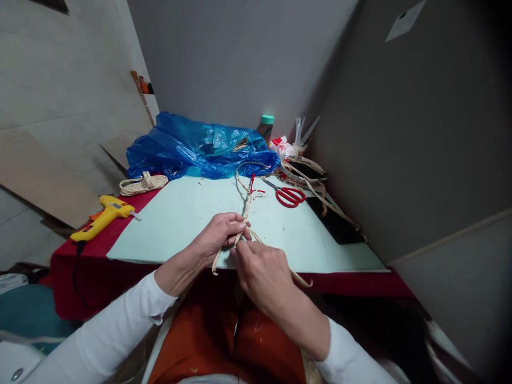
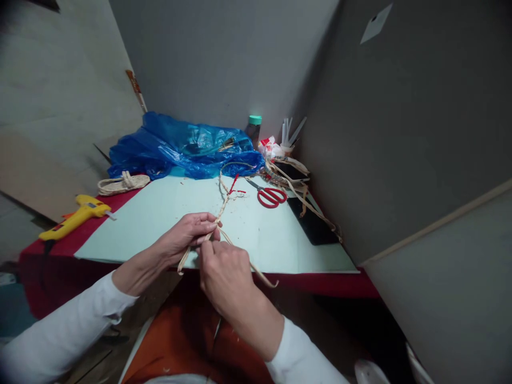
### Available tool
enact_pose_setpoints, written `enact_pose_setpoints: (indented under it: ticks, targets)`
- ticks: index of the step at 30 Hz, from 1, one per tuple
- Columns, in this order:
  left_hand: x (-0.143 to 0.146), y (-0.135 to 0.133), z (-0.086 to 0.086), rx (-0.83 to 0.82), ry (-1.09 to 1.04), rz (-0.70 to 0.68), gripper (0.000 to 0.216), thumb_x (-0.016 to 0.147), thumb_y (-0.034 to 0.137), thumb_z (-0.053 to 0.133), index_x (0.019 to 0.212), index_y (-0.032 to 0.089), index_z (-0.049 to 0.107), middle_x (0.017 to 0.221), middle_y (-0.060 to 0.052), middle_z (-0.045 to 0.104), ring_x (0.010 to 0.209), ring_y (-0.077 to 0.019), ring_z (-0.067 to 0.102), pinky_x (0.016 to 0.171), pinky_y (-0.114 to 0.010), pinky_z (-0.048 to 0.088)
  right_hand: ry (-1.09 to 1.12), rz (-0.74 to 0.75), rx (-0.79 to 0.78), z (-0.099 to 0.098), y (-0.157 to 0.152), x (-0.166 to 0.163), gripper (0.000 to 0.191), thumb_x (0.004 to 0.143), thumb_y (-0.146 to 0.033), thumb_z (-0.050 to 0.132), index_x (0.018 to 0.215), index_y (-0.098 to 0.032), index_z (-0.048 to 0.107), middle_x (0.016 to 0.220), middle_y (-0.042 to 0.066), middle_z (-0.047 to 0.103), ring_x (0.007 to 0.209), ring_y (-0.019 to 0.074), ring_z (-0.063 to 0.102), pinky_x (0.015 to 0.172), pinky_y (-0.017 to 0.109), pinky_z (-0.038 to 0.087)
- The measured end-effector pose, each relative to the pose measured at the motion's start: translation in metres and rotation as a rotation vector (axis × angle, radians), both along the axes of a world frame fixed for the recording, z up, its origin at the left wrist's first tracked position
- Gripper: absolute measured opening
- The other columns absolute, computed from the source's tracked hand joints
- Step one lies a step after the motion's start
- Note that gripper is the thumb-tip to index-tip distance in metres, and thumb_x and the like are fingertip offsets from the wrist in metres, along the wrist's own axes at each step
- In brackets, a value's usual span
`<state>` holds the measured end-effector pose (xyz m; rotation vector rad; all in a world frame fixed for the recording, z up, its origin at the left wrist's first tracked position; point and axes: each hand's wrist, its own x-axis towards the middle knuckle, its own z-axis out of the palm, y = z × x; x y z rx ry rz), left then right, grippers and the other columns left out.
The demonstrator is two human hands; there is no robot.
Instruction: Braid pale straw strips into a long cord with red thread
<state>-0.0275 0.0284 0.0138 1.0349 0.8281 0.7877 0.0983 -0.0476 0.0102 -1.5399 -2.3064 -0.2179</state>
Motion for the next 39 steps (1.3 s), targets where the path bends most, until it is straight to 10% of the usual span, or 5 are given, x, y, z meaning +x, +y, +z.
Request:
enact_pose_setpoints:
  ticks: [5, 12, 21, 27, 39]
  targets:
    - [-0.001, 0.001, -0.002, 0.008, -0.044, -0.059, 0.014, 0.076, 0.019, 0.065, 0.082, 0.011, 0.055, 0.062, 0.002, 0.058, 0.043, -0.0015, 0.038, 0.042, -0.015, 0.025, 0.513, -0.012, -0.2, 0.024, 0.021, 0.026, 0.019, 0.096, -0.029, 0.042, 0.092, -0.018, 0.057, 0.087, 0.006, 0.066, 0.081, 0.0175, 0.059, 0.074, 0.029, 0.042]
    - [-0.005, 0.0, -0.004, 0.112, 0.052, -0.101, 0.02, 0.083, 0.02, 0.055, 0.1, 0.015, 0.047, 0.065, 0.002, 0.058, 0.048, -0.0045, 0.035, 0.046, -0.016, 0.023, 1.083, 0.072, -0.862, 0.011, 0.053, 0.031, 0.019, 0.089, -0.034, 0.05, 0.087, -0.015, 0.054, 0.067, -0.002, 0.056, 0.046, 0.0066, 0.031, 0.042, 0.02, 0.023]
    - [-0.008, -0.008, 0.0, 0.334, 0.392, -0.108, 0.02, 0.091, 0.025, 0.043, 0.11, 0.021, 0.04, 0.068, 0.005, 0.059, 0.046, -0.008, 0.036, 0.05, -0.022, 0.029, 1.01, 0.078, -0.638, -0.007, 0.055, 0.03, 0.03, 0.088, -0.033, 0.047, 0.067, -0.016, 0.058, 0.061, 0.0, 0.058, 0.055, 0.01, 0.042, 0.056, 0.022, 0.032]
    - [-0.012, -0.019, 0.024, 0.734, 0.91, -0.012, 0.02, 0.092, 0.022, 0.041, 0.077, 0.019, 0.054, 0.067, 0.001, 0.064, 0.062, -0.0136, 0.057, 0.066, -0.027, 0.038, 0.942, -0.033, -0.437, -0.008, 0.052, 0.025, 0.025, 0.085, -0.032, 0.051, 0.066, -0.017, 0.058, 0.056, -0.003, 0.049, 0.055, 0.0108, 0.039, 0.055, 0.023, 0.03]
    - [0.02, -0.053, -0.006, 1.222, 1.3, -0.02, 0.028, 0.085, 0.003, 0.039, 0.093, 0.012, 0.064, 0.085, -0.011, 0.069, 0.075, -0.0239, 0.065, 0.061, -0.034, 0.047, 1.309, 0.16, -0.761, -0.007, 0.055, 0.035, 0.024, 0.083, -0.032, 0.055, 0.081, -0.012, 0.07, 0.069, 0.003, 0.062, 0.059, 0.0107, 0.046, 0.058, 0.023, 0.035]
